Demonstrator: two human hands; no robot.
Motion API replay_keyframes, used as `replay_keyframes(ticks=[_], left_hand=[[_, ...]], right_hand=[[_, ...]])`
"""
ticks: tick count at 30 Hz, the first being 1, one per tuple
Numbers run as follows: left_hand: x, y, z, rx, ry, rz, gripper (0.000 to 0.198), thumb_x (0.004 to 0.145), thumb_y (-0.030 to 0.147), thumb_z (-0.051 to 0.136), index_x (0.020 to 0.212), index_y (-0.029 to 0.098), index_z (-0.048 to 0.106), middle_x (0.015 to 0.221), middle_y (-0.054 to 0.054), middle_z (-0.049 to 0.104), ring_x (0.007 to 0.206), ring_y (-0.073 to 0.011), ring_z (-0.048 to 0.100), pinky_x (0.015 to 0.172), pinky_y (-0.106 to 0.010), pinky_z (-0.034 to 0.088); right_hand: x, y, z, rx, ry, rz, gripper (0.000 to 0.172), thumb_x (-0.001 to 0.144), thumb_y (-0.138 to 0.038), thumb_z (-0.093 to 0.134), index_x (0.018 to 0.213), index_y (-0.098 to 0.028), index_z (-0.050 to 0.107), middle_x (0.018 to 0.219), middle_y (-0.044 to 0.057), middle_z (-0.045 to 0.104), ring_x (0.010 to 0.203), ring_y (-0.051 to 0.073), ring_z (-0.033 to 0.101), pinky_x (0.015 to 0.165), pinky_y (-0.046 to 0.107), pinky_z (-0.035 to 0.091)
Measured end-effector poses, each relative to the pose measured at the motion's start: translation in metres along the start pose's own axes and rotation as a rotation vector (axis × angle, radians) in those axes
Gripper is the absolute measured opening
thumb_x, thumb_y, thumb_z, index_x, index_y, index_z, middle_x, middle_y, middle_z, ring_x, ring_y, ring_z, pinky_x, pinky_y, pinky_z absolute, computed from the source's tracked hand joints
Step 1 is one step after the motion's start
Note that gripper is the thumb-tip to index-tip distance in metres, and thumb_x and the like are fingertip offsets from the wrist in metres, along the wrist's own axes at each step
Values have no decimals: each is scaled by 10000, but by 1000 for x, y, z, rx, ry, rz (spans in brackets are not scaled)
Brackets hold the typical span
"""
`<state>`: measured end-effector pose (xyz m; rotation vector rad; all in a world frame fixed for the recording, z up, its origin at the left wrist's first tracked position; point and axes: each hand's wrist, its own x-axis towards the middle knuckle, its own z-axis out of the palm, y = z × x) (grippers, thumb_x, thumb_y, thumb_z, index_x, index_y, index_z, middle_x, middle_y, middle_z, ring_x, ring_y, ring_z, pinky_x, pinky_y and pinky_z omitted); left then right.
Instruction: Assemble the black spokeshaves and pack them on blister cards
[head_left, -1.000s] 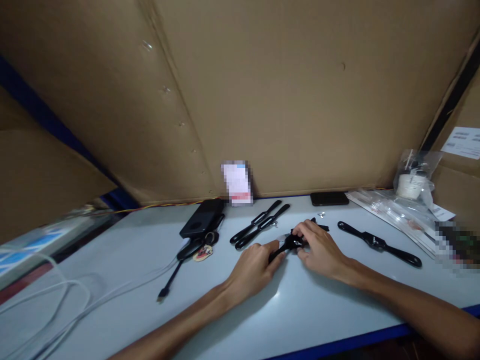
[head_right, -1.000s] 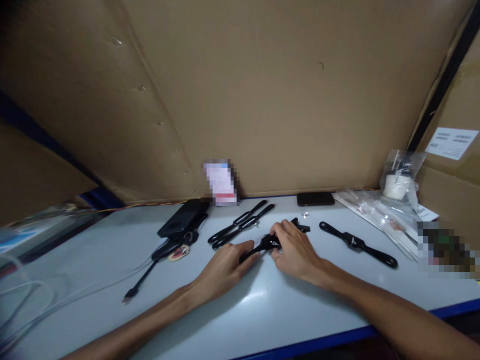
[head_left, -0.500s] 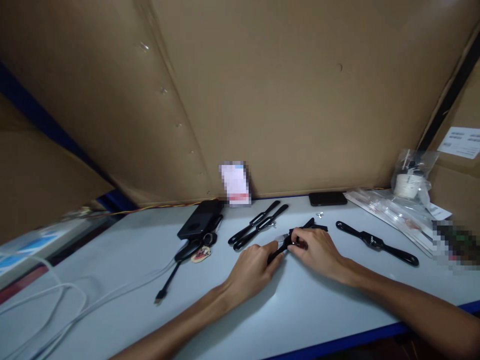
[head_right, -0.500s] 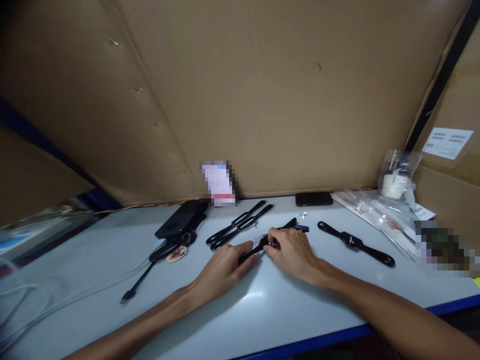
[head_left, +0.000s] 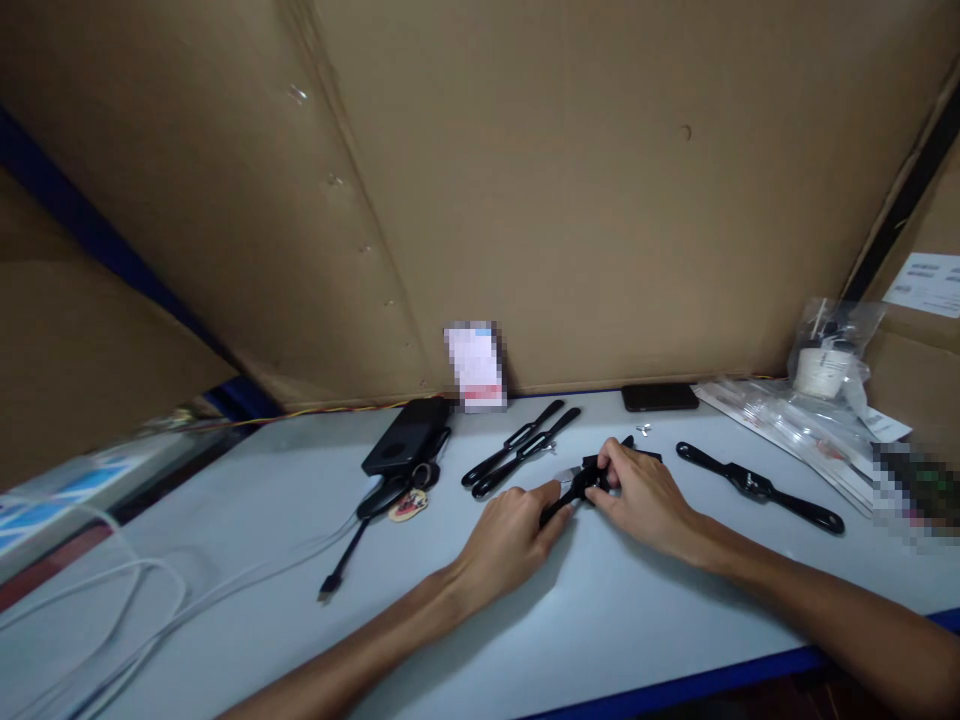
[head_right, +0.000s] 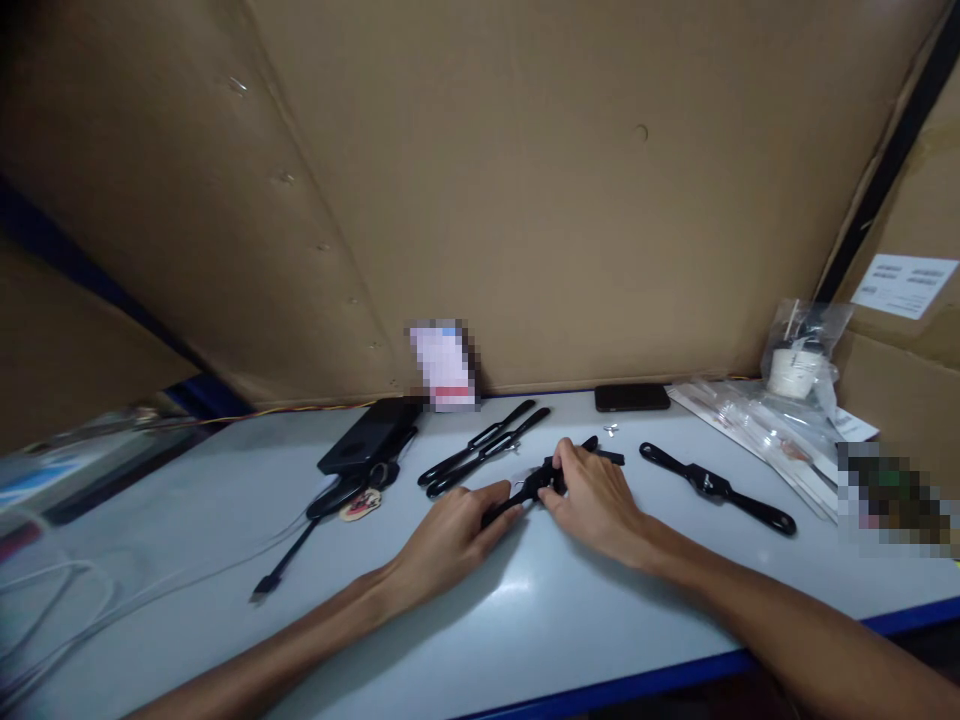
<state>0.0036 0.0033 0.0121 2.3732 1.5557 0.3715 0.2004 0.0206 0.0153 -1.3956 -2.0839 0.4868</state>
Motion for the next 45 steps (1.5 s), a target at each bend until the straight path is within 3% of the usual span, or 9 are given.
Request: replay_keyframes(ticks=[4,9,16,23,27,31,36,41,45], left_hand=[[0,0,1,-16,0,-1,260,955,356,417,786,208,546,612,-14,572,576,-189,541,562,-304,262],[1,-1,1,-25,5,2,244,952,347,420,805,210,559,621,-9,580,571,-178,533,557,-304,257],[-1,-1,1,-24,16,-3,254,953,348,426,765,213,531,620,-15,582,580,-180,542,562,-305,274],[1,-2,-1,-33,25,10,256,959,353,413,790,211,542,651,-21,613,601,-180,561,572,-300,286],[3,-8,-5,55,49,-9,257,962,348,409,783,212,532,611,-20,583,584,-195,559,558,-304,249],[8,-15,-10,120,79,-48,258,972,343,413,791,212,543,653,-32,624,629,-209,600,565,-304,256],[13,-20,-12,264,65,-80,279,996,379,388,860,212,565,723,-51,678,693,-238,661,566,-307,263],[15,-21,-12,276,65,-91,263,999,379,396,863,215,550,724,-45,678,707,-243,665,568,-299,282],[17,-29,-8,192,100,-46,256,998,359,388,888,210,564,841,-60,684,777,-241,655,633,-306,389]], right_hand=[[-2,2,-1,-97,-101,-50,28,876,-181,639,858,-194,622,692,-10,581,641,150,510,614,275,306],[-4,4,0,28,-44,-245,330,802,66,475,887,-207,641,945,23,591,848,150,567,749,274,391],[-3,1,0,-21,-60,-44,181,838,-197,662,987,-191,560,834,10,615,707,158,545,653,283,371],[-1,3,-6,-65,-105,-228,220,820,-68,531,982,-205,589,905,24,685,759,161,579,695,288,393],[8,7,-23,-248,-17,-172,224,802,-63,523,951,-187,636,877,59,685,772,198,584,689,317,385],[9,9,-37,-220,-188,-244,254,760,-44,533,848,-221,691,806,32,685,708,183,574,663,309,379],[-7,-7,-28,-83,-412,-354,217,726,-31,539,728,-210,663,700,9,661,636,161,554,650,302,411],[-20,-19,-10,5,-411,-463,261,853,-33,510,959,-183,696,965,62,703,889,180,635,815,306,483],[-19,-20,-8,104,-380,-516,390,908,-68,519,1253,-219,621,1262,62,661,1165,180,594,1014,319,443]])
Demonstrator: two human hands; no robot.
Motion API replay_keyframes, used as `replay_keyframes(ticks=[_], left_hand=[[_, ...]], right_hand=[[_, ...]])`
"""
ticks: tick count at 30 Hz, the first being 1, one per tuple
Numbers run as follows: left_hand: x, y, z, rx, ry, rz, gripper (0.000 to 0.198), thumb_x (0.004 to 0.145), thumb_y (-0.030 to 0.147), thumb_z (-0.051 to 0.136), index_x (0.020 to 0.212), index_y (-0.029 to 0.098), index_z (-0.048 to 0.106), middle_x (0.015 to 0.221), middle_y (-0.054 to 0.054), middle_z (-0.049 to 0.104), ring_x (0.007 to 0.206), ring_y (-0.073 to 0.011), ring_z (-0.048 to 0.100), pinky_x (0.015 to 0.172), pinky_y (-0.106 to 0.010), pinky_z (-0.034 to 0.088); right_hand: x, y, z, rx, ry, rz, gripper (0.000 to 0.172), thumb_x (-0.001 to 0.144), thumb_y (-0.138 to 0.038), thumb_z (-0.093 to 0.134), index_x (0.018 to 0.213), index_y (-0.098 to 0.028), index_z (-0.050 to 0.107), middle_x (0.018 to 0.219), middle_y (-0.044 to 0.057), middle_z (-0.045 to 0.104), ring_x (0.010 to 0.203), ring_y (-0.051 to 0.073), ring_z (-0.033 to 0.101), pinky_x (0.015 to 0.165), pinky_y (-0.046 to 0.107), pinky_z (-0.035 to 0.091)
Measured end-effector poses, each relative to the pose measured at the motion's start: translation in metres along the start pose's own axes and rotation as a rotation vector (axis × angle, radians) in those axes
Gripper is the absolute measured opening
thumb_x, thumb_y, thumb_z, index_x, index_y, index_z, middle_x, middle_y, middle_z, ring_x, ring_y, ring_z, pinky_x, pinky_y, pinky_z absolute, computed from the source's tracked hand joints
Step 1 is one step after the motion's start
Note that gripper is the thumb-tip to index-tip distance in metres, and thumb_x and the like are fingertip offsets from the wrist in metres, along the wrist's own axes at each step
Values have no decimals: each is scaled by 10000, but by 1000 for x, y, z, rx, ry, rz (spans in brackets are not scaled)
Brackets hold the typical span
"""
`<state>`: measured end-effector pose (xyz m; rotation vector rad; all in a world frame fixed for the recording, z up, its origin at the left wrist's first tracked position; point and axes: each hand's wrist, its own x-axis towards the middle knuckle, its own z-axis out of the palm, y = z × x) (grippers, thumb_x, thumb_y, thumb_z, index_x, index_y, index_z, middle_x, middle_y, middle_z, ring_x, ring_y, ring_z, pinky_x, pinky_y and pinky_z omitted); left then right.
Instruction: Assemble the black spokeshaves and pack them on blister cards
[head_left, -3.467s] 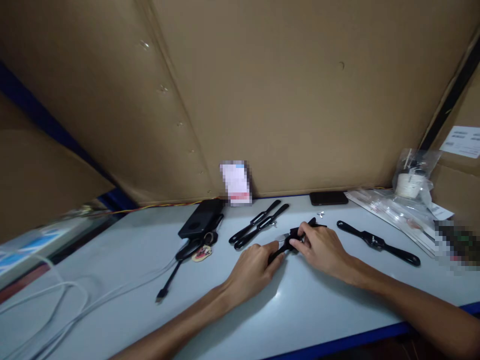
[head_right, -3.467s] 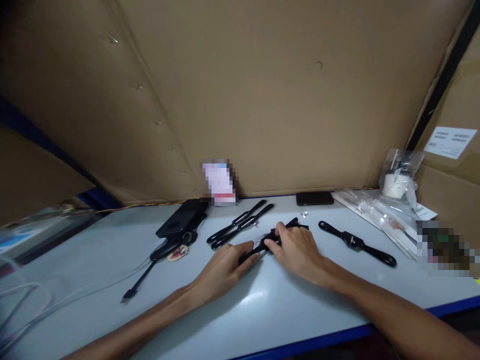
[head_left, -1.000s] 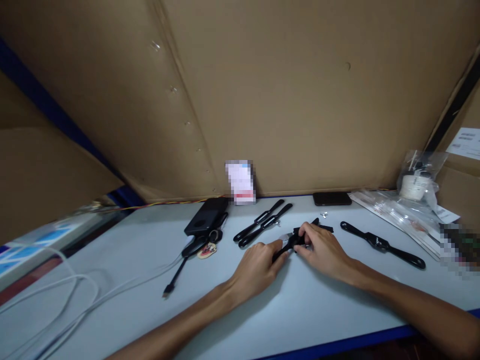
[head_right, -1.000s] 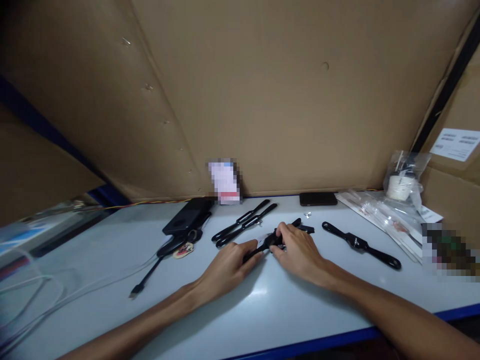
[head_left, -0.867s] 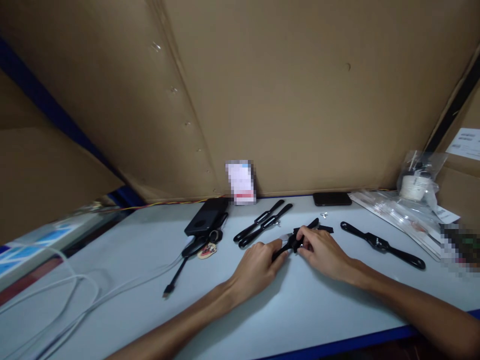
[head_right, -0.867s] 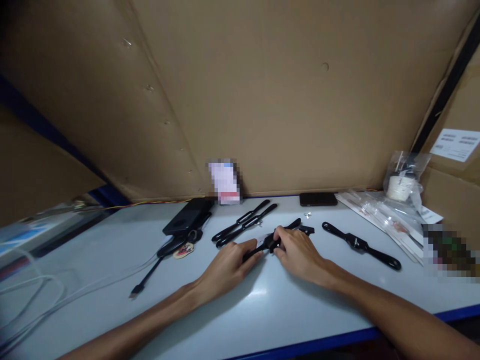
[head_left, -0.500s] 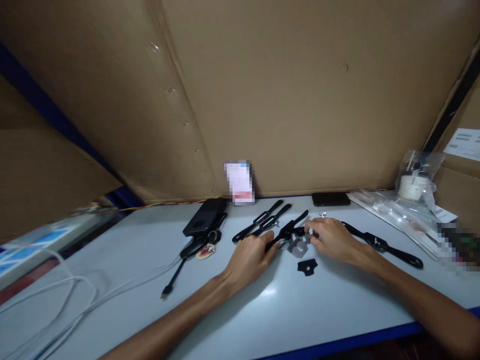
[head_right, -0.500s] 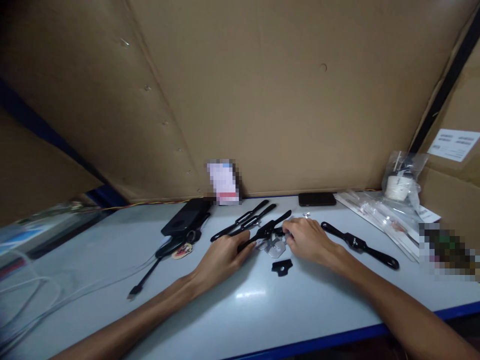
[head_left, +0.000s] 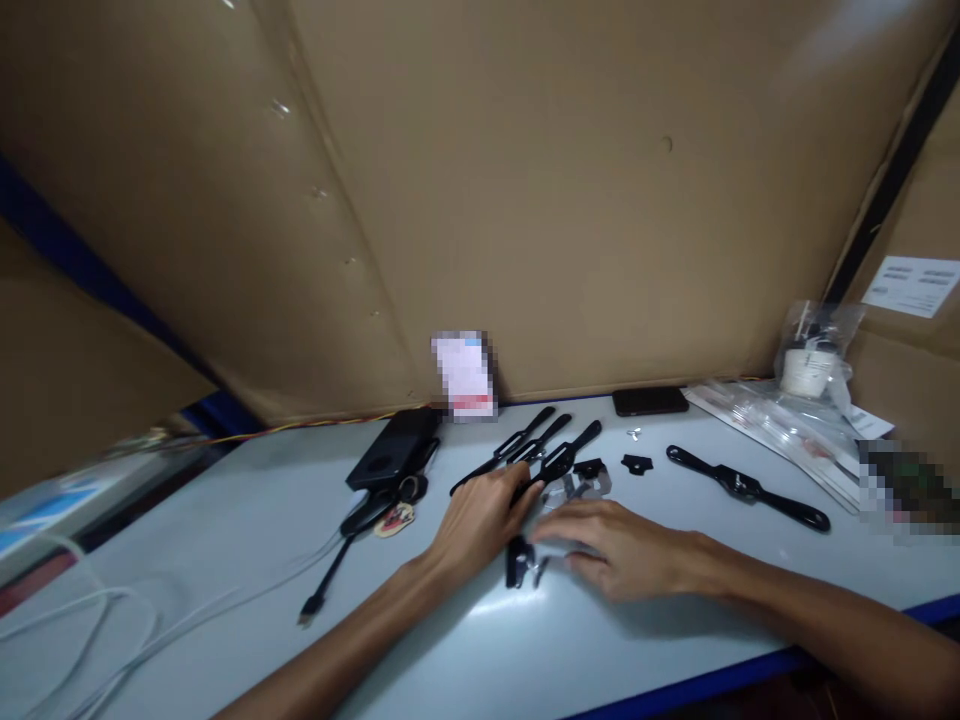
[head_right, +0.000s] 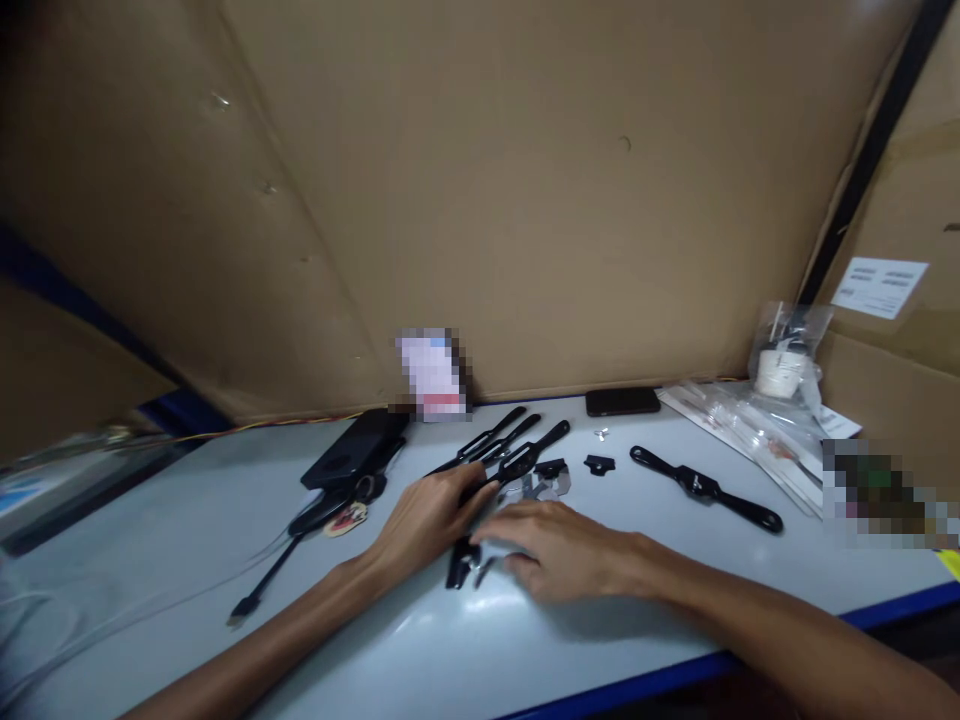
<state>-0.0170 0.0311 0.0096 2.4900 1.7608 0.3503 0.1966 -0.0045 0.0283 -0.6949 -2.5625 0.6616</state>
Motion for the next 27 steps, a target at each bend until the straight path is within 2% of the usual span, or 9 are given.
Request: replay_keyframes(ticks=[3,6,10,12,14,16,19,22,27], left_hand=[[2,-8,6,-122,130,55,266,999,367,368,1056,212,577,1061,-90,662,947,-250,641,774,-349,477],[0,-8,5,-236,233,168,304,998,407,387,1161,222,564,1169,-98,614,1106,-259,586,926,-390,482],[-14,5,-5,-302,164,457,280,968,379,470,1187,251,587,1202,-83,609,1140,-260,555,1005,-415,456],[-25,12,-8,-294,119,591,213,950,351,487,1066,247,632,1087,-82,641,1030,-247,585,942,-403,480],[-33,17,-9,-271,72,698,204,943,324,470,866,224,630,855,-67,634,807,-211,589,773,-357,497],[-38,22,-8,-223,14,774,276,938,292,441,699,219,559,659,-28,553,616,-176,518,611,-324,433],[-36,25,-5,-148,-77,796,311,915,254,436,608,218,474,549,14,468,495,-143,425,514,-318,320],[-24,22,1,-115,-85,720,335,931,253,435,604,209,487,541,18,483,487,-130,433,512,-308,296],[5,3,12,-34,184,521,372,1008,326,407,713,196,593,644,-10,587,569,-145,522,542,-273,325]], right_hand=[[3,5,-17,-222,60,102,376,928,-107,510,1268,-234,610,1309,57,642,1218,201,565,1030,339,427],[0,16,-50,-536,70,436,271,963,-159,471,1141,-224,666,1192,62,691,1118,216,619,913,323,456],[-17,35,-98,-667,14,757,245,945,-161,484,1037,-130,709,1058,182,712,992,303,669,785,381,455],[-26,42,-114,-657,-103,873,153,862,-233,647,922,-126,739,981,178,723,926,314,684,722,361,459],[-31,46,-122,-615,-235,962,210,730,-290,784,875,-142,750,933,137,731,856,294,695,664,324,461],[-33,47,-126,-580,-336,1018,276,667,-277,814,906,-151,755,939,108,731,822,272,699,634,299,459],[-31,44,-126,-567,-428,1034,296,661,-168,770,957,-152,754,1009,110,722,824,262,695,621,288,449],[-30,36,-119,-553,-494,964,339,614,-88,754,943,-173,753,1016,97,715,823,256,681,593,280,422],[-24,12,-87,-470,-500,633,231,671,-29,627,801,-199,714,872,53,696,818,215,632,629,282,389]])
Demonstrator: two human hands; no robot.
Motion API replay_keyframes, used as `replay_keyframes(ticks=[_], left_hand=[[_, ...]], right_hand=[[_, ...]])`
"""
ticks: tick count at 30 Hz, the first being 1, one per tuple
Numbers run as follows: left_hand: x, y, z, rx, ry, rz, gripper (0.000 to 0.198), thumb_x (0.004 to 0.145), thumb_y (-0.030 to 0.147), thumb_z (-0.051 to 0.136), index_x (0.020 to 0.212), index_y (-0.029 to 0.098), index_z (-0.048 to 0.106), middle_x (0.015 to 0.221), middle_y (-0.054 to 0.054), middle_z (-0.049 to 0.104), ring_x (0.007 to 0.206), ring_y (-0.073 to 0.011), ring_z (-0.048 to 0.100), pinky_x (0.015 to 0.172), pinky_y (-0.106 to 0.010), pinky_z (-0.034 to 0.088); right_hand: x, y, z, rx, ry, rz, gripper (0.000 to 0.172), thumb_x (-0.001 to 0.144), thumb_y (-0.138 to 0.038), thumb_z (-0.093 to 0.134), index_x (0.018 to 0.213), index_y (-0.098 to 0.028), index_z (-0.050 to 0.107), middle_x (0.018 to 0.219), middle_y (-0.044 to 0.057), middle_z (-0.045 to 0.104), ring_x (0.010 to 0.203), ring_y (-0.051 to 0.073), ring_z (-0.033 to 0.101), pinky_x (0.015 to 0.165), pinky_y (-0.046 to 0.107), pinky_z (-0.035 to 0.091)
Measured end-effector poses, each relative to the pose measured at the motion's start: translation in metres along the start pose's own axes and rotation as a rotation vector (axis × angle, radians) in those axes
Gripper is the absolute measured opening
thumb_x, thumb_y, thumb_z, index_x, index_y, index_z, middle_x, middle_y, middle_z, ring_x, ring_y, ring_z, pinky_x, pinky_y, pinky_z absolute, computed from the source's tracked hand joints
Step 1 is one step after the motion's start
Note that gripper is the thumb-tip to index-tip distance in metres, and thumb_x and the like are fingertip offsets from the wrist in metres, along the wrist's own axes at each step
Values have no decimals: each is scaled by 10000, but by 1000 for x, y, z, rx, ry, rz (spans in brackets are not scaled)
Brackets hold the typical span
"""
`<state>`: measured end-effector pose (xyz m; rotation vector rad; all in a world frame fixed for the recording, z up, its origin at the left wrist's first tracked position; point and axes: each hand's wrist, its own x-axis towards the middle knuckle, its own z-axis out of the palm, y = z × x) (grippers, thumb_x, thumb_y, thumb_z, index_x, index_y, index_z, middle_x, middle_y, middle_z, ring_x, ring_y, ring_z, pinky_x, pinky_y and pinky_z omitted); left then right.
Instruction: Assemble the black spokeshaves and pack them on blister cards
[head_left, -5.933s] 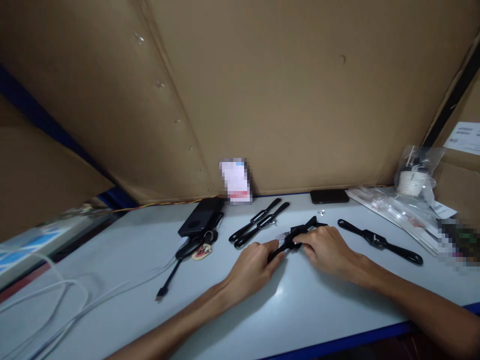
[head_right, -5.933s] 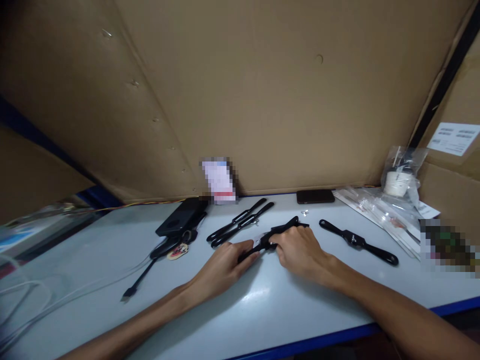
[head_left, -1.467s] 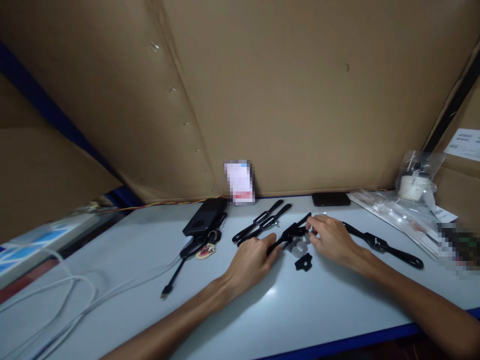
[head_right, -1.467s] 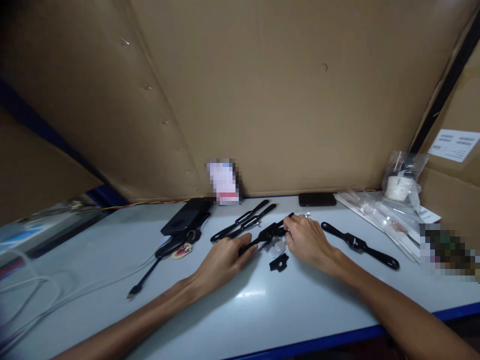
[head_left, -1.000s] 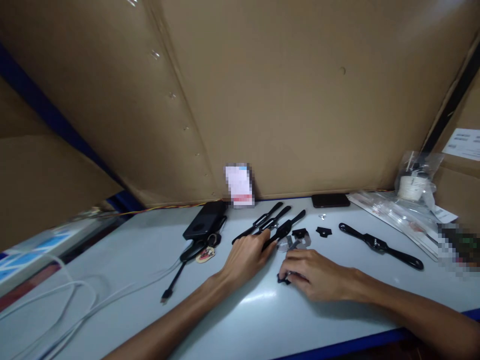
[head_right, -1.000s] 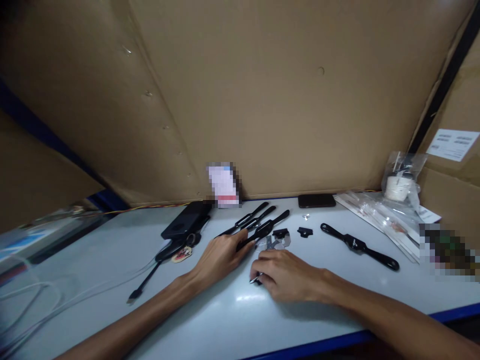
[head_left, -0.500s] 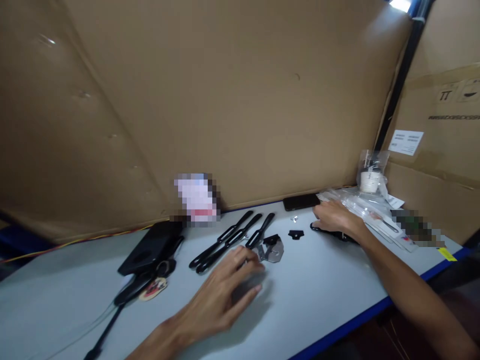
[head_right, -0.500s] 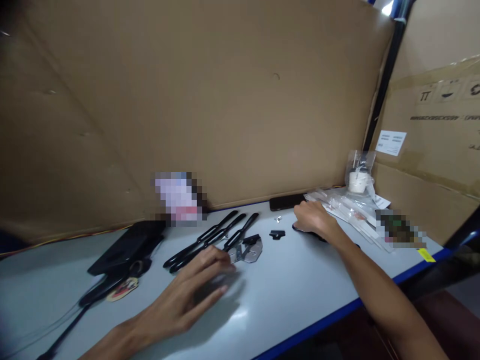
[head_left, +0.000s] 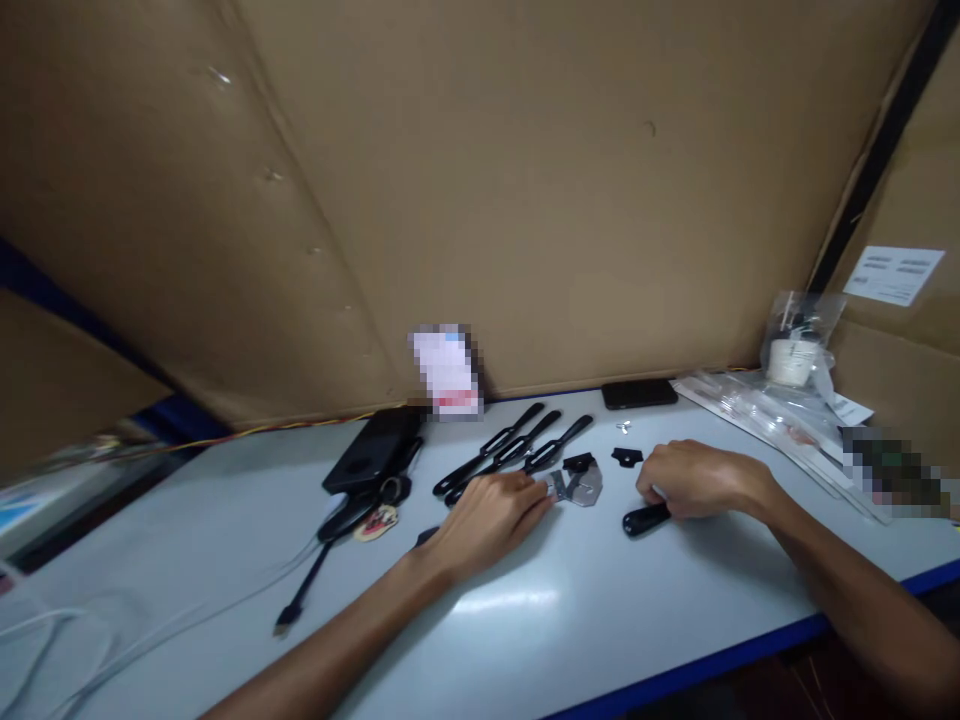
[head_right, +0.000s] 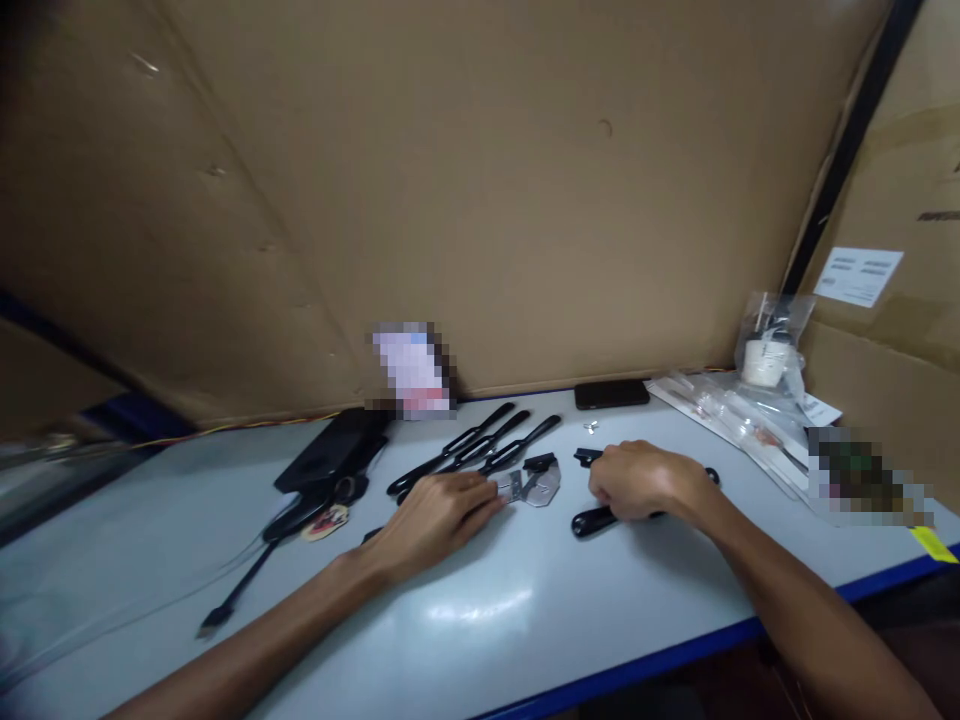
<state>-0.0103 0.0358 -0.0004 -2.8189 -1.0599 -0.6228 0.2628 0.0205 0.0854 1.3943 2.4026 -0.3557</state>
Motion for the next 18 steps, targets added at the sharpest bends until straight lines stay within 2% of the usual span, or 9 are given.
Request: replay_keyframes(ticks=[2,4,7,9,11,13,15,18], left_hand=[[4,-11,2,1,165,-122,339,1004,365,431,759,199,596,716,-21,621,666,-168,571,594,-271,377],[6,-17,-1,-3,285,-226,310,1020,347,385,848,196,594,809,-42,645,750,-186,596,655,-287,423],[4,-15,-11,-38,347,-262,273,1031,298,338,939,193,573,874,-49,649,800,-182,607,707,-291,460],[1,-7,-18,-106,254,-156,242,1025,269,359,944,196,575,876,-41,649,804,-170,605,721,-278,468],[-2,2,-21,-122,75,-1,252,1020,241,364,908,193,585,845,-41,647,787,-174,592,715,-284,458],[-5,10,-20,-62,-77,81,288,1018,222,349,851,188,581,792,-45,637,755,-186,576,675,-294,431],[-7,15,-17,-3,-145,64,305,1015,213,337,819,187,571,753,-45,622,712,-190,570,619,-295,393],[-9,19,-12,-22,-153,-41,300,1010,220,333,830,189,571,741,-39,619,643,-181,570,567,-291,351]], right_hand=[[2,-18,7,55,130,-181,235,738,-57,590,884,-203,703,919,63,689,847,213,618,674,292,400],[6,-30,11,110,282,-286,253,801,-117,593,1024,-202,679,1028,83,675,900,222,613,718,304,417],[12,-36,14,134,487,-258,208,907,-173,531,1076,-179,654,1060,98,661,906,220,614,739,315,416],[15,-33,13,116,527,-179,193,949,-177,480,994,-176,667,947,78,675,820,201,610,695,305,390],[15,-31,12,104,452,-162,196,965,-275,511,908,-185,675,820,52,674,737,191,593,648,294,355],[13,-32,13,120,337,-218,280,930,-448,588,849,-194,674,757,36,667,703,190,580,631,290,333],[11,-37,15,137,250,-283,387,857,-581,644,814,-197,667,750,32,663,701,194,576,634,293,329],[10,-49,21,122,169,-314,458,802,-658,662,806,-200,657,735,29,641,688,200,568,635,300,327]])
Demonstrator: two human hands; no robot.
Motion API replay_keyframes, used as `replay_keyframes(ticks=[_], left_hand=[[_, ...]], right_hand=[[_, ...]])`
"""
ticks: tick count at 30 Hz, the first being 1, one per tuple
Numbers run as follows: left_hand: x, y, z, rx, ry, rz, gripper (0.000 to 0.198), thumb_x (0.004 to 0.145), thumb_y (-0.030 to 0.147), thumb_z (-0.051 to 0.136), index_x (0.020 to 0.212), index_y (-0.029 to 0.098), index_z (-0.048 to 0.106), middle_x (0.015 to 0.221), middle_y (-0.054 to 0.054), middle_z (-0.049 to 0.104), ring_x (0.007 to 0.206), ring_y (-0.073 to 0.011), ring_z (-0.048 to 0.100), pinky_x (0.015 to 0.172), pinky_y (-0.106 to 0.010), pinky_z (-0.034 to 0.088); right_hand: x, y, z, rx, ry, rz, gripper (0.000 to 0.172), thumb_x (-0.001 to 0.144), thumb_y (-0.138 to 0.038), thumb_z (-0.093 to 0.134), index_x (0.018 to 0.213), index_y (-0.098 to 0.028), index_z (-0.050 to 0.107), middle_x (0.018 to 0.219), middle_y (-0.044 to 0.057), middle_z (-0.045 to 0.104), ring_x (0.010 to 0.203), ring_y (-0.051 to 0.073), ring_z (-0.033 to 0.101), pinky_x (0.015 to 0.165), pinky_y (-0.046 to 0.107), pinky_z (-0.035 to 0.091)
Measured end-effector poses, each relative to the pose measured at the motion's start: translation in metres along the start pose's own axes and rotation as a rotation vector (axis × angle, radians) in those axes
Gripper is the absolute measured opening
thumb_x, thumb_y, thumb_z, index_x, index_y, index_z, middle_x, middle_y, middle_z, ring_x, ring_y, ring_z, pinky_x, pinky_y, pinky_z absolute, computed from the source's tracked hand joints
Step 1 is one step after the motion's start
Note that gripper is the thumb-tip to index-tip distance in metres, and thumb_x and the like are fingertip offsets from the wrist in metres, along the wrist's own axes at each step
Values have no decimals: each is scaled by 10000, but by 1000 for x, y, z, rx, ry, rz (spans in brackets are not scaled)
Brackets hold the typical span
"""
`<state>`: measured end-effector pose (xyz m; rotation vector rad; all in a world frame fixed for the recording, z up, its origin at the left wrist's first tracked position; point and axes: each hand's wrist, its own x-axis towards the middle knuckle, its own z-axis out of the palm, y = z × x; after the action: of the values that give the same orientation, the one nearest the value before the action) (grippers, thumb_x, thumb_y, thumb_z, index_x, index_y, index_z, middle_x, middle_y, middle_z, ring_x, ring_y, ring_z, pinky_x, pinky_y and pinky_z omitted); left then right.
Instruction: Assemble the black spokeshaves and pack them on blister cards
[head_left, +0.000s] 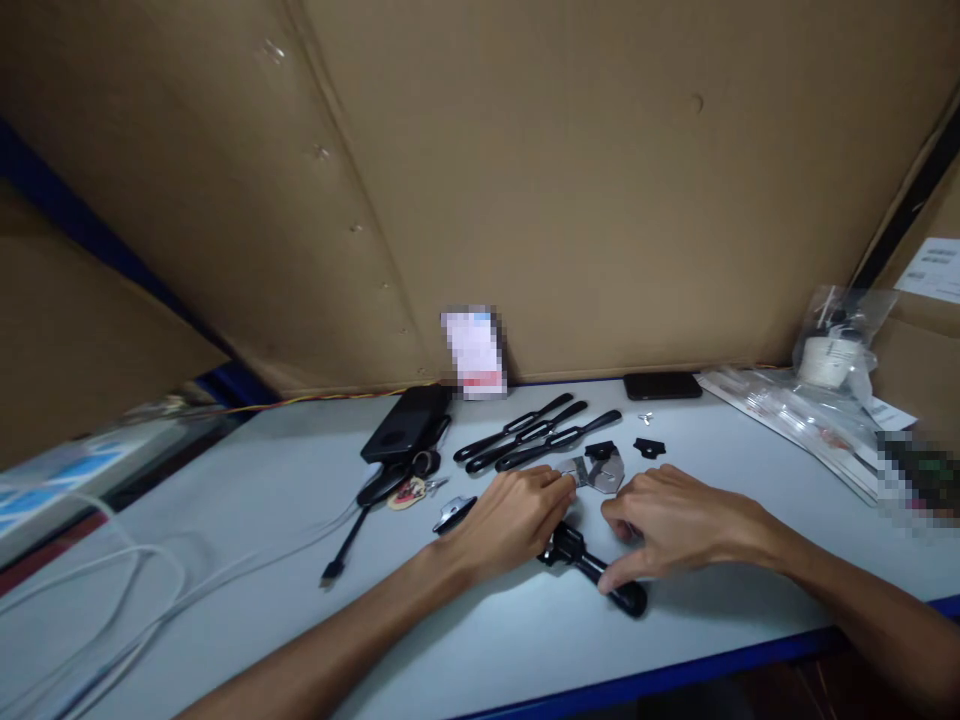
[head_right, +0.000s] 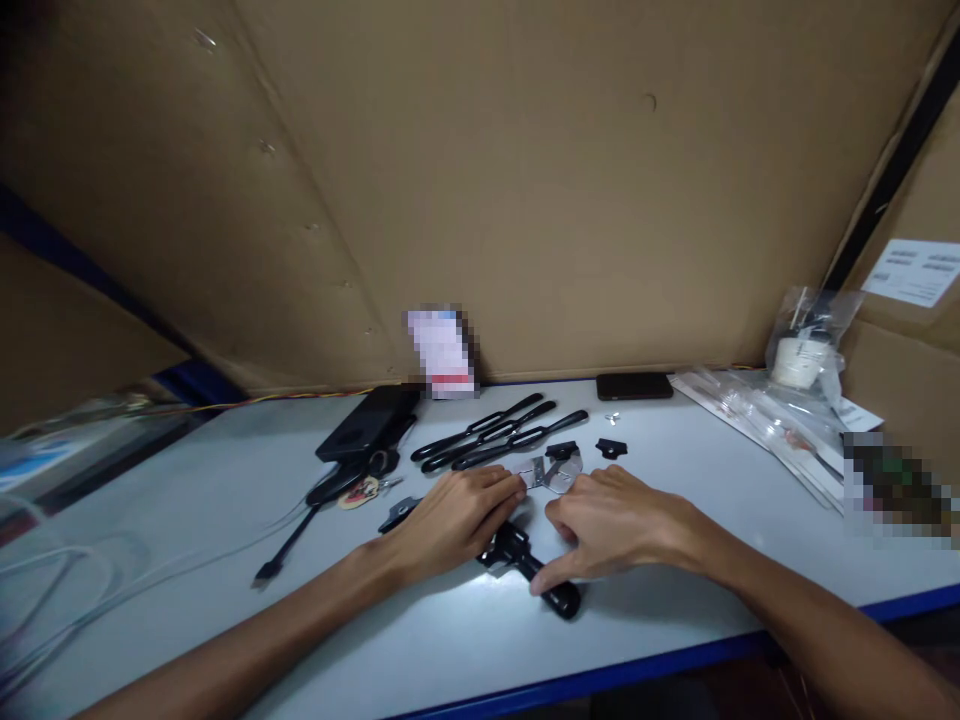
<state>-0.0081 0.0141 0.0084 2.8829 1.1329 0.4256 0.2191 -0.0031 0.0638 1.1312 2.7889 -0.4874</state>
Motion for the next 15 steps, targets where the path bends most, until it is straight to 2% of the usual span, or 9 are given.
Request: replay_keyframes(ticks=[3,6,10,13,15], left_hand=[[1,1,3,-123,27,-125,297,1013,247,342,827,197,568,677,-13,608,590,-169,566,559,-283,350],[1,0,3,-189,56,-177,301,1021,272,341,866,194,586,717,-19,631,654,-175,602,606,-284,398],[0,-1,-1,-87,17,-137,299,1029,347,356,970,188,602,850,-58,659,769,-212,627,658,-316,438],[-1,-2,-4,-32,-46,-51,326,1027,428,373,973,189,589,866,-61,646,766,-217,624,636,-318,436],[-1,-1,-6,-28,-85,28,362,1022,486,375,994,190,583,880,-59,640,742,-207,620,616,-313,431]], right_hand=[[2,-1,4,-45,-23,9,333,843,-534,667,827,-202,645,749,30,632,694,203,569,611,298,307],[0,11,-1,-109,-7,58,197,858,-392,661,832,-198,632,783,35,640,730,208,582,613,300,306],[-10,26,-17,-141,-26,151,201,848,-396,676,848,-201,629,853,53,661,817,239,604,649,313,348],[-13,24,-19,-85,84,105,241,951,-432,551,911,-204,615,905,60,672,864,242,617,695,329,393],[-12,20,-14,-61,140,67,232,1000,-380,467,953,-199,604,895,60,675,851,235,628,704,334,412]])
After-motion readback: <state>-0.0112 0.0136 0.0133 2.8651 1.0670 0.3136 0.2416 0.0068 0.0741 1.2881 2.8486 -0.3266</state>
